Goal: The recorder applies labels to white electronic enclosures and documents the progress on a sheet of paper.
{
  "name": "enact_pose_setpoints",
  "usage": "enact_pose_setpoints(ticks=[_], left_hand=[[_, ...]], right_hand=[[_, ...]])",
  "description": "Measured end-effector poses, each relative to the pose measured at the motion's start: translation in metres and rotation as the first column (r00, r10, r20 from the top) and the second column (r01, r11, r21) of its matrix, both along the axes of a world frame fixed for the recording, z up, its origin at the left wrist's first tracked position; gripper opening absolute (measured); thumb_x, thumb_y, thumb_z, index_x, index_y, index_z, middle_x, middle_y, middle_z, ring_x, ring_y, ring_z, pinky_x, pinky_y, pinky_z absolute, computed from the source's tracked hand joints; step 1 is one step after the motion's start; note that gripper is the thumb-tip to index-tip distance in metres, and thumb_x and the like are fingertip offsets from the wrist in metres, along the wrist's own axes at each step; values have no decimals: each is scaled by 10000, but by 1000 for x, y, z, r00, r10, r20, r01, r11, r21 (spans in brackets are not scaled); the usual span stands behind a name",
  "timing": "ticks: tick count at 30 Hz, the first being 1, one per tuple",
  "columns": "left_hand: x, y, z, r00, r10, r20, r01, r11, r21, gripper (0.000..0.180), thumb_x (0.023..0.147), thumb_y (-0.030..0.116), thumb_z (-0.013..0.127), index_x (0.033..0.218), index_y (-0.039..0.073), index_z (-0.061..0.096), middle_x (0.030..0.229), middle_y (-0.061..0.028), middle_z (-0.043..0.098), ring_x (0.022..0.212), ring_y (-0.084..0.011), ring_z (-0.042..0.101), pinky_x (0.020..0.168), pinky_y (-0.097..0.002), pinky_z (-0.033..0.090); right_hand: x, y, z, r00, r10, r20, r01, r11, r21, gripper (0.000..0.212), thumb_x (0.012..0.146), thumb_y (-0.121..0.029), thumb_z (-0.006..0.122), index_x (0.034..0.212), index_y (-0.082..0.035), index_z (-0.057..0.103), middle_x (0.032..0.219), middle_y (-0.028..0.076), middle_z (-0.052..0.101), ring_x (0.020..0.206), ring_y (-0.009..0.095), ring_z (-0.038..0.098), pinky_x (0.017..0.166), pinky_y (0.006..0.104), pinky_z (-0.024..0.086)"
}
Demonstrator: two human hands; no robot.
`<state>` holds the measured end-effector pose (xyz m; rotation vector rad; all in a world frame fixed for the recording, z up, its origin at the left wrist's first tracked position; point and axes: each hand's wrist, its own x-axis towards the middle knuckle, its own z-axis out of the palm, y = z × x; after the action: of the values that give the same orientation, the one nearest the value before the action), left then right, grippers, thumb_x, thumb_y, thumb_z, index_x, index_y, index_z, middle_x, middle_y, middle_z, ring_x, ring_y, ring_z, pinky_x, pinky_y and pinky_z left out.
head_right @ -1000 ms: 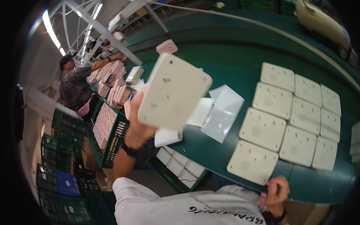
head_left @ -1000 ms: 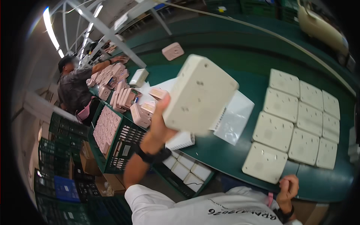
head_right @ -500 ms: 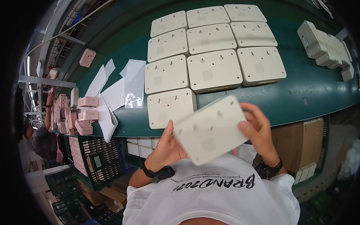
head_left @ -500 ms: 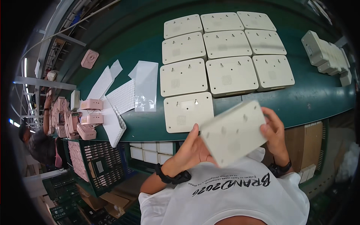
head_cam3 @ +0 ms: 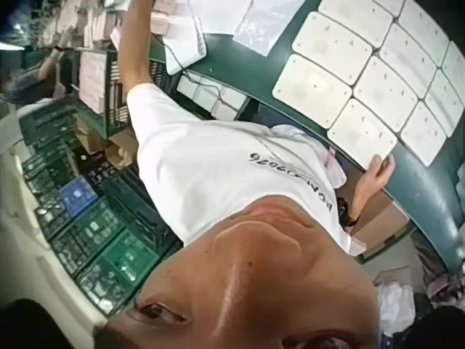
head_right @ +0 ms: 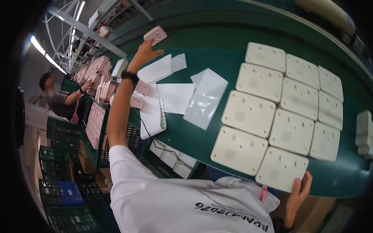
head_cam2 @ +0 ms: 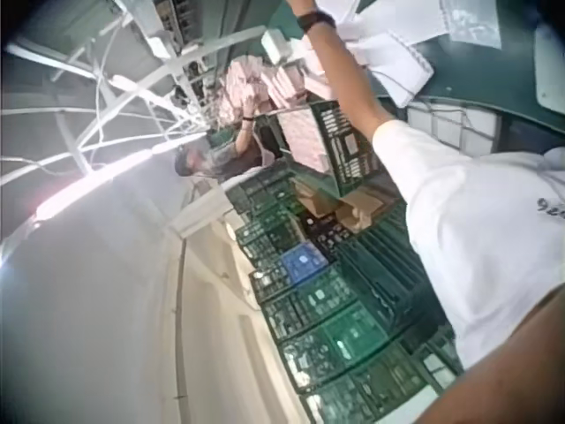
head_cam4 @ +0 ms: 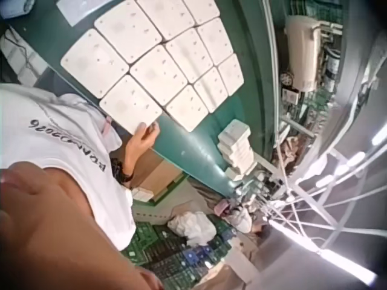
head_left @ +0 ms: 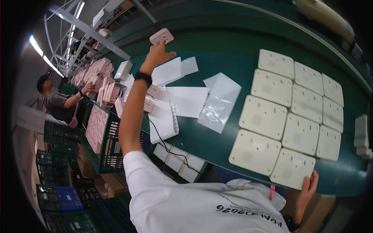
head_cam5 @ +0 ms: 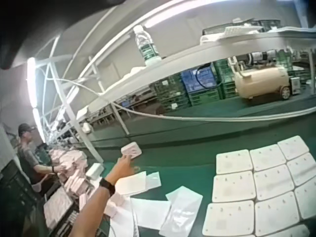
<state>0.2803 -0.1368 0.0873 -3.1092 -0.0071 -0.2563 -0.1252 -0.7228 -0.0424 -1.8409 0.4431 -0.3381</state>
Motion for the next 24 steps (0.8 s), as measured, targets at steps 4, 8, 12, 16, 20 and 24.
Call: enact_pose_setpoints(ticks=[4, 8, 12, 16, 20, 24], left_hand=[[97, 70, -18, 982, 183, 54, -187, 979, 85, 776, 718, 426, 795, 1335, 73, 486, 1389, -173, 487, 1309, -371, 432, 1014, -533, 420], [172, 105, -45, 956, 242, 169, -255, 965, 65, 756, 718, 405, 788, 1332, 92, 477, 1413, -118, 474, 1341, -343, 405, 1020, -562, 404], [205, 136, -57, 967, 246, 72, -246, 969, -4, 685, 732, 314, 745, 1333, 113, 485, 1393, -113, 498, 1356, -318, 402, 1031, -553, 401], [199, 143, -59, 985, 158, 65, -168, 967, 193, 461, 729, 227, 695, 1170, 106, 636, 1276, -134, 605, 1280, -334, 503, 1005, -480, 459], [168, 171, -41, 989, 148, 20, -149, 989, 17, 336, 668, 203, 689, 974, 69, 726, 1082, -155, 698, 1047, -356, 651, 898, -416, 531], [116, 231, -23, 957, 286, -48, -290, 946, -145, 461, 628, 266, 724, 1030, 41, 723, 1072, -178, 703, 1006, -365, 670, 861, -385, 539]], right_hand=[[5, 0, 9, 994, -3, -106, -3, 998, -57, 336, 1003, -208, 535, 1235, 35, 525, 1109, 81, 590, 1045, 170, 552, 923, 309, 438], [8, 5, 13, 900, -267, -343, 199, 955, -222, 470, 991, -360, 560, 1373, -92, 503, 1204, 195, 622, 1012, 225, 589, 881, 413, 469], [11, 24, 15, 928, -277, -249, 197, 933, -301, 478, 975, -343, 575, 1362, -73, 501, 1205, 205, 619, 1017, 246, 591, 889, 421, 470], [17, 41, 22, 943, -252, -220, 156, 913, -376, 487, 959, -326, 590, 1352, -53, 499, 1207, 215, 616, 1021, 267, 593, 897, 429, 471], [19, 48, 28, 950, -232, -211, 127, 900, -418, 496, 944, -309, 605, 1341, -33, 497, 1208, 225, 613, 1026, 288, 596, 905, 438, 473], [22, 54, 31, 960, -207, -190, 103, 889, -445, 506, 928, -293, 620, 1331, -13, 495, 1209, 235, 610, 1031, 308, 598, 913, 446, 474]])
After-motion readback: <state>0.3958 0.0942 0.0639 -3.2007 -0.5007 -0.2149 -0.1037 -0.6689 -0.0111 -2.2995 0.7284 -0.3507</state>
